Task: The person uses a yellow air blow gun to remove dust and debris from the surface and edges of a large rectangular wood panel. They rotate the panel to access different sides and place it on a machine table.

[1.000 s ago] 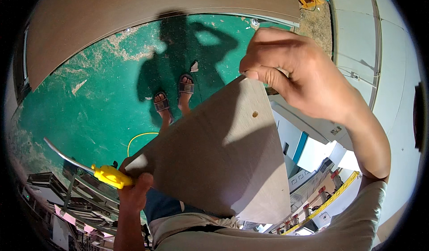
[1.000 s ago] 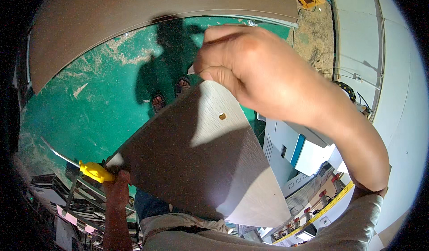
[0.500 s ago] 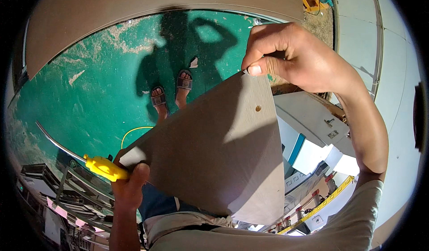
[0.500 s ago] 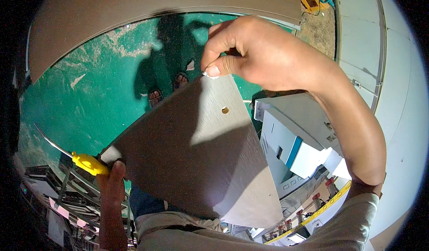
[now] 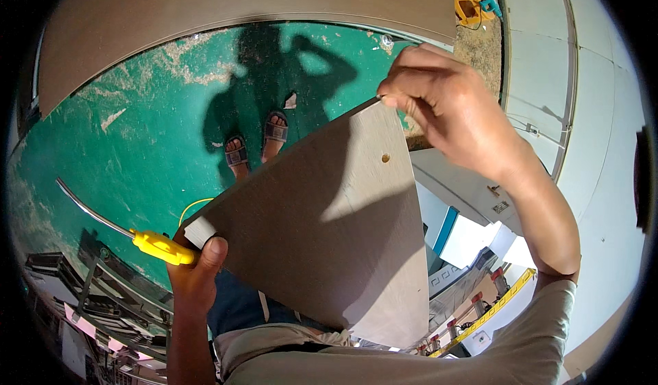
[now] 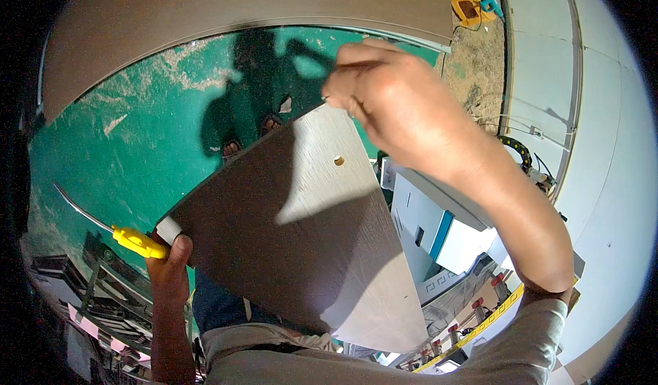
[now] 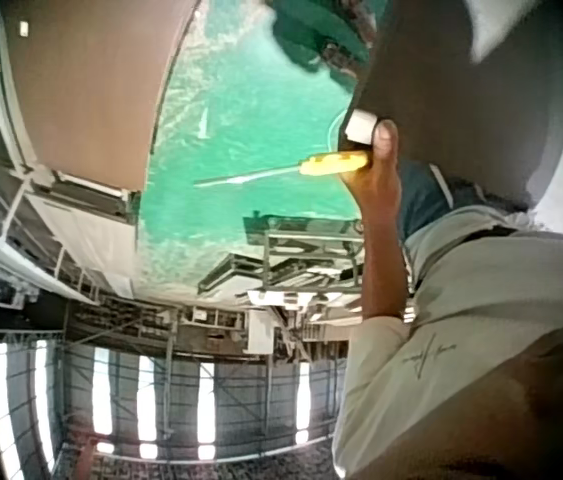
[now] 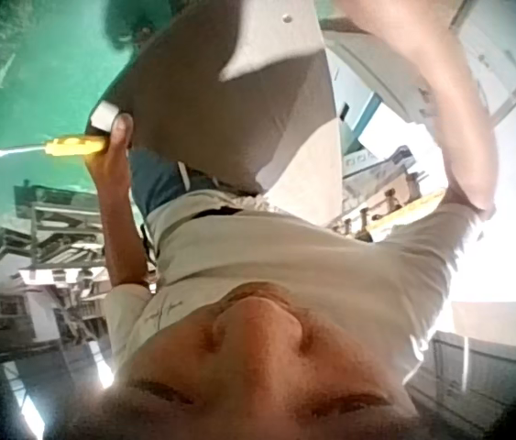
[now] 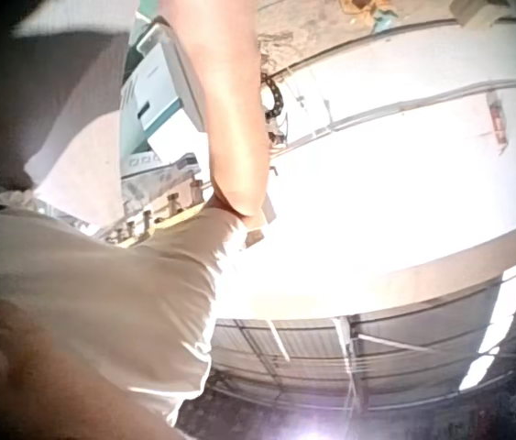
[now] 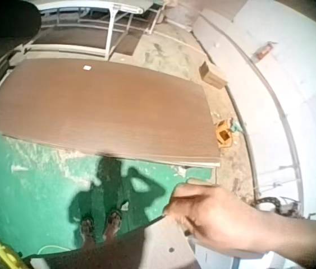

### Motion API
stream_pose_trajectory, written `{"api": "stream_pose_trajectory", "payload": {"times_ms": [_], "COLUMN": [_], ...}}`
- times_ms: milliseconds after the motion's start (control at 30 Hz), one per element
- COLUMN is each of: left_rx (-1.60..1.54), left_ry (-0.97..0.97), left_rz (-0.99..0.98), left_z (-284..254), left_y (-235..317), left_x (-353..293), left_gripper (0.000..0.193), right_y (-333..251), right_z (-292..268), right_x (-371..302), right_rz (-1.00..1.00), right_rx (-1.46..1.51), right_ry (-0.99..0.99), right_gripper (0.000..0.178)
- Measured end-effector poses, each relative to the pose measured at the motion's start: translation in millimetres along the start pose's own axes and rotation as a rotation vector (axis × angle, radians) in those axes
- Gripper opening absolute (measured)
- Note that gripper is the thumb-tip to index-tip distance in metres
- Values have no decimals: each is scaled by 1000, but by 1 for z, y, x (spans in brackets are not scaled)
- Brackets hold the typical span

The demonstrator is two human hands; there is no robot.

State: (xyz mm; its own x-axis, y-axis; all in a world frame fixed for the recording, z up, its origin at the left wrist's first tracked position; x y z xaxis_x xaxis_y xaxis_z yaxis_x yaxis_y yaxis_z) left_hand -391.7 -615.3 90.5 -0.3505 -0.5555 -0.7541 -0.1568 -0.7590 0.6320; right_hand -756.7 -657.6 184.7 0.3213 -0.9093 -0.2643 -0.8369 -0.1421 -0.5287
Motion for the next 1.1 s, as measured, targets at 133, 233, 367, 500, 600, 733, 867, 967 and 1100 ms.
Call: {"api": "stream_pose_trajectory", "payload": {"times_ms": [133,233,367,500,600,733,867,967,1100], "left_rx": [-16,-16,-29,-10,18,60,94,94,90], "left_ry": [-34,-74,-77,-38,9,-23,46,23,-6], "left_rz": [-5,-13,-28,-31,-71,-76,-47,-27,-55], "left_z": [-2,-1,-3,-1,-7,-10,-3,0,2], "left_y": [-1,-1,-1,2,-5,-8,-3,1,7], "left_x": [-3,0,-2,-2,-4,-4,-2,0,0], "left_gripper": [49,49,48,49,48,48,28,27,25], "right_y": [5,2,5,12,15,27,31,21,-4], "right_z": [-12,-8,9,13,16,23,19,15,15], "right_x": [-4,5,19,27,30,26,22,17,13], "right_rz": [118,17,-34,-25,4,91,157,131,-64], "right_rx": [107,236,327,338,375,457,472,455,141], "right_ry": [-10,-49,-216,-303,-330,-332,-304,-232,-88], "right_gripper": [12,13,15,18,16,17,18,16,13]}}
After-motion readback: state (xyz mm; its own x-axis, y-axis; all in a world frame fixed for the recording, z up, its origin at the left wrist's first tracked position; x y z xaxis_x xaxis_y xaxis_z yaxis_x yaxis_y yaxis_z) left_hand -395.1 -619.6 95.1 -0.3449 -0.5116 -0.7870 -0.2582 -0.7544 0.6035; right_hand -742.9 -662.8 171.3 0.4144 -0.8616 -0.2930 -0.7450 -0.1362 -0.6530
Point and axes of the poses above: each hand's wrist, its own x-axis towards the middle knuckle, its own z-axis out of the palm, y = z × x, the point moved 7 cm from there along x, towards the middle knuckle, and after that the axes turned 8 degrees about -y, right-handed, at the moved point
